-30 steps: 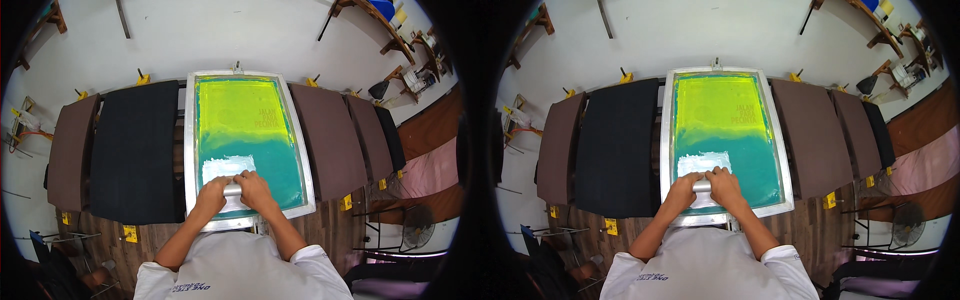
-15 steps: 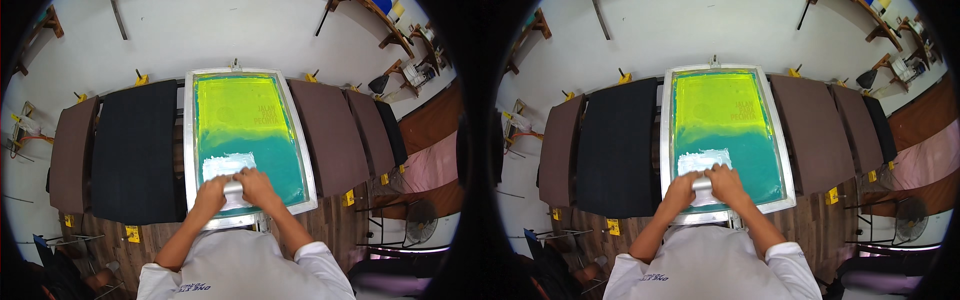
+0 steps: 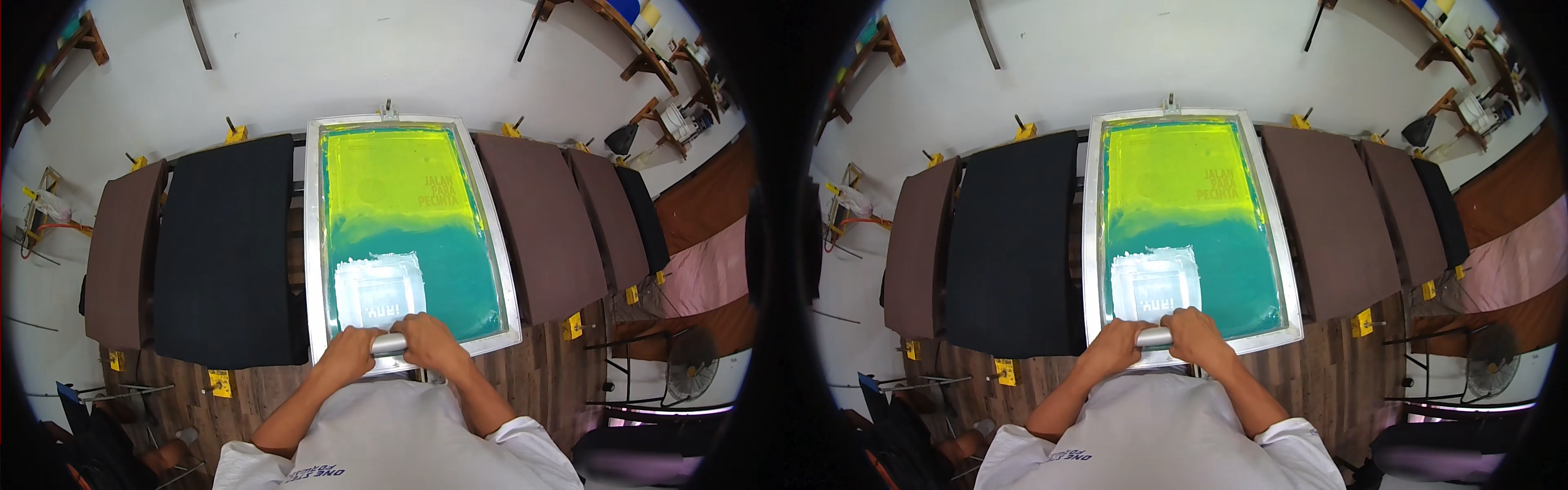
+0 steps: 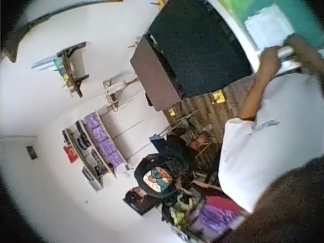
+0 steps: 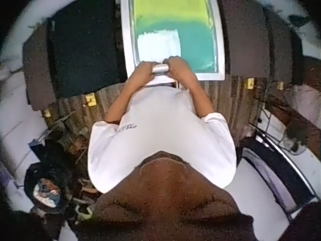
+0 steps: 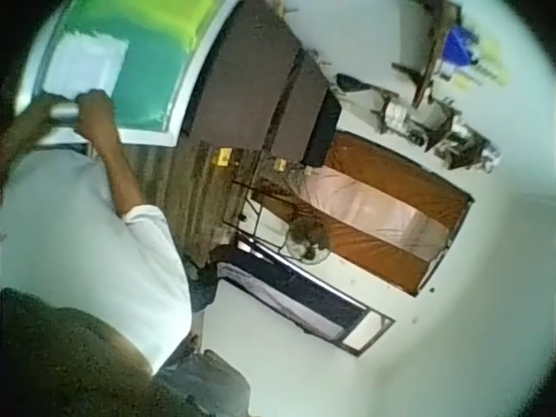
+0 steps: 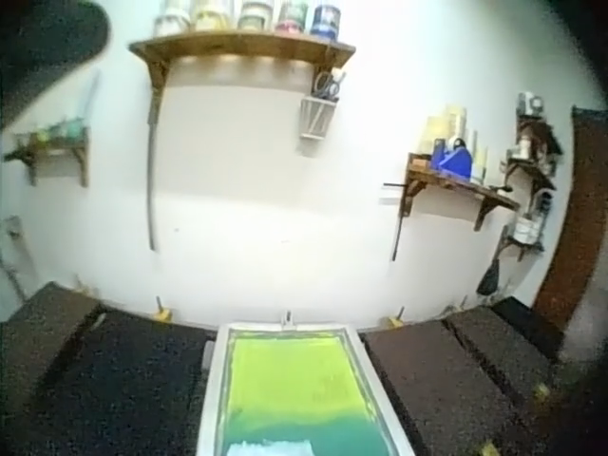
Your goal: Applying ink to a screen using a squeegee in a printing setup.
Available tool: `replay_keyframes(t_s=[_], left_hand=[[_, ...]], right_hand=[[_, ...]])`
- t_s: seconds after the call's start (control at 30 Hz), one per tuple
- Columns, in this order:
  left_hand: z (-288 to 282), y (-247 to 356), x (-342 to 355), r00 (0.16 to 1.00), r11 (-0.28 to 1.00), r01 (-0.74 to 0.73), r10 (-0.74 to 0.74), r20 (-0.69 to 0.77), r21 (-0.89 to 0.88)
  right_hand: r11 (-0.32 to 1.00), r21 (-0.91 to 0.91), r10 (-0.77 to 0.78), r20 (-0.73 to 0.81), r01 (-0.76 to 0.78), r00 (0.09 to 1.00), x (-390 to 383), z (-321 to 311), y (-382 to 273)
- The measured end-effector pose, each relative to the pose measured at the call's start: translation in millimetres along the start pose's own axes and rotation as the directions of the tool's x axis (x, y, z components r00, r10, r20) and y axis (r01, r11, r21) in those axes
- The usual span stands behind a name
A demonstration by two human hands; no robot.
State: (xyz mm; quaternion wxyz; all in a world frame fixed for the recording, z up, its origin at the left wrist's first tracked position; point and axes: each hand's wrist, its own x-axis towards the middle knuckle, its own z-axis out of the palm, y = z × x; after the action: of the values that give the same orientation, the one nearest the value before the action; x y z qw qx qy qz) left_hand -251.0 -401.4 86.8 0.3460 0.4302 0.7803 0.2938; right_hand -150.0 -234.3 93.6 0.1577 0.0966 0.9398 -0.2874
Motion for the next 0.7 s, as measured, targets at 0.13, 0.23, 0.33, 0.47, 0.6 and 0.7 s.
replay_keyframes(t_s=[0.13, 0.23, 0.33, 0.47, 0.6, 0.7], left_hand=[[-15, -14, 39, 0.971, 0.995, -0.058, 0.074, -0.228, 0.077], [-16, -27, 57, 0.969, 0.998, -0.017, 0.031, -0.245, 0.062], [10, -29, 38, 0.955, 0.998, -0.057, 0.065, -0.289, 0.036], [18, -14, 7, 0.982, 1.0, 0.014, -0.016, -0.187, -0.007], [-1, 2, -3, 0.998, 0.999, 0.048, -0.048, 0.044, 0.01], [-5, -16, 14, 1.0, 1.0, -0.022, 0.022, -0.014, -0.018]], right_hand=[[0.993, -0.116, -0.017, -0.149, 0.0, 0.989, 38, -25, 0], [0.998, -0.068, -0.016, -0.253, -0.001, 0.967, 63, -11, 12], [0.997, -0.07, -0.037, -0.254, 0.02, 0.966, 40, 2, 14], [1.0, -0.001, -0.016, -0.172, 0.016, 0.985, 9, 9, 4], [0.999, 0.027, 0.033, -0.089, -0.031, 0.995, -2, 7, 0], [0.998, -0.038, -0.059, 0.013, 0.059, 0.998, 16, -15, 1]])
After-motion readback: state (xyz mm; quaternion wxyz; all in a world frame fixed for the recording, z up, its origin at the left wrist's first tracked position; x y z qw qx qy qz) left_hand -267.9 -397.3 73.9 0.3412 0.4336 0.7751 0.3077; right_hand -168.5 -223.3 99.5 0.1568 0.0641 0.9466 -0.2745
